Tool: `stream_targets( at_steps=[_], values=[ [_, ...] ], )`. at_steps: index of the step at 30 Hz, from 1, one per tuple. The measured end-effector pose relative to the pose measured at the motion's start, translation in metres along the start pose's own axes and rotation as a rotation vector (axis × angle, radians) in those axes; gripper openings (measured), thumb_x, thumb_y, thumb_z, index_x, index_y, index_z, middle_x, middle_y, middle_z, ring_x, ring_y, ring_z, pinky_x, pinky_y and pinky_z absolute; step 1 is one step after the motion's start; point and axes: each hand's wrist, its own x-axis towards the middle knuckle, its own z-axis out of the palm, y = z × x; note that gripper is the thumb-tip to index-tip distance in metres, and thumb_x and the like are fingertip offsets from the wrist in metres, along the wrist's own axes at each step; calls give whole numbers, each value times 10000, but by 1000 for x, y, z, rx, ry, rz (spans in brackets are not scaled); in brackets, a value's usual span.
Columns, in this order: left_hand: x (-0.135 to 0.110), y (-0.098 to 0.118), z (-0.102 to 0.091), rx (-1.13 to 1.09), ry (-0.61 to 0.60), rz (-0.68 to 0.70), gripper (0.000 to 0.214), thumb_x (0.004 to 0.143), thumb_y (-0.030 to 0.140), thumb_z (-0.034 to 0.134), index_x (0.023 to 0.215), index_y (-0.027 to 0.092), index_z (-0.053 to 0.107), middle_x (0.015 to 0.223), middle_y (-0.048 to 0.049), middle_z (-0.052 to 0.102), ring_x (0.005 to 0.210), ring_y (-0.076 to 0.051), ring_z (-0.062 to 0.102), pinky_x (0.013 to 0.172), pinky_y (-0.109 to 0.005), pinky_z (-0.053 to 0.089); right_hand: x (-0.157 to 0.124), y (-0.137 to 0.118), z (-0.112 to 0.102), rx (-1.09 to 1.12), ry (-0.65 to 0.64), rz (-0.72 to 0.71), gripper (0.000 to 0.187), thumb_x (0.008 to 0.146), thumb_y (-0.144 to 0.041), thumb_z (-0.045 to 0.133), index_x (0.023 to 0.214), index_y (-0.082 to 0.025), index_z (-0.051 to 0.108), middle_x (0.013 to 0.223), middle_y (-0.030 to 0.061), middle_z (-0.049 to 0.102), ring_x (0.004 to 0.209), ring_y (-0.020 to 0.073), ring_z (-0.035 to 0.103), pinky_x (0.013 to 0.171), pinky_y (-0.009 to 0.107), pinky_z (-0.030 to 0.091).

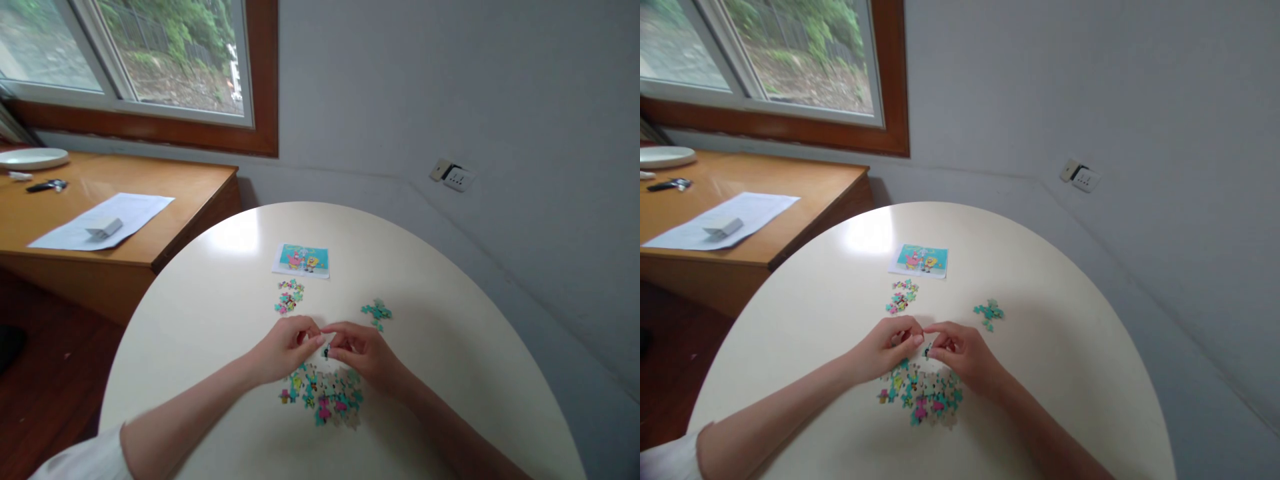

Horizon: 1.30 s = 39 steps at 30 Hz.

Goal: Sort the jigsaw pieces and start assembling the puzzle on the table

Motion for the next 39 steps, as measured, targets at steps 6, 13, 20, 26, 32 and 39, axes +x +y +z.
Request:
stream_targets(
  at_steps=[6,13,20,26,32,39],
  values=[
    [0,0,3,7,-47,34,211,787,239,481,606,157,553,498,45,421,478,-75,340,473,-191,280,2,5,7,41,70,-33,285,690,-321,653,936,-185,605,623,-4,622,584,122,536,594,259,428],
    [5,-8,-6,86,45,-71,259,803,291,440,600,154,525,535,28,452,536,-94,384,519,-208,311,0,-8,-10,-232,59,-106,139,723,-299,643,786,-176,629,641,-4,596,597,108,511,588,239,405],
    [12,-22,-26,330,275,-152,246,796,255,461,580,166,538,653,-11,544,646,-136,462,645,-269,354,-7,-7,-24,-406,-347,-157,220,659,-289,736,854,-193,701,878,53,610,834,158,558,768,271,424],
    [14,-32,-33,388,336,-257,220,789,246,486,609,173,591,728,-33,574,730,-168,501,697,-302,359,-6,0,-20,-423,-343,-226,132,689,-324,711,713,-195,695,818,37,613,809,146,559,762,263,415],
    [17,-40,-32,395,363,-309,200,776,255,496,629,175,607,751,-36,573,734,-171,514,677,-295,357,-4,-2,-22,-345,-357,-262,197,744,-342,649,656,-166,633,724,29,632,745,135,568,772,276,410],
    [19,-45,-32,427,343,-316,201,766,269,504,611,170,583,763,-36,571,701,-167,517,689,-311,359,-4,4,-17,-317,-59,-117,95,733,-208,610,660,-156,579,675,15,611,619,110,541,565,211,411]
  ],
)
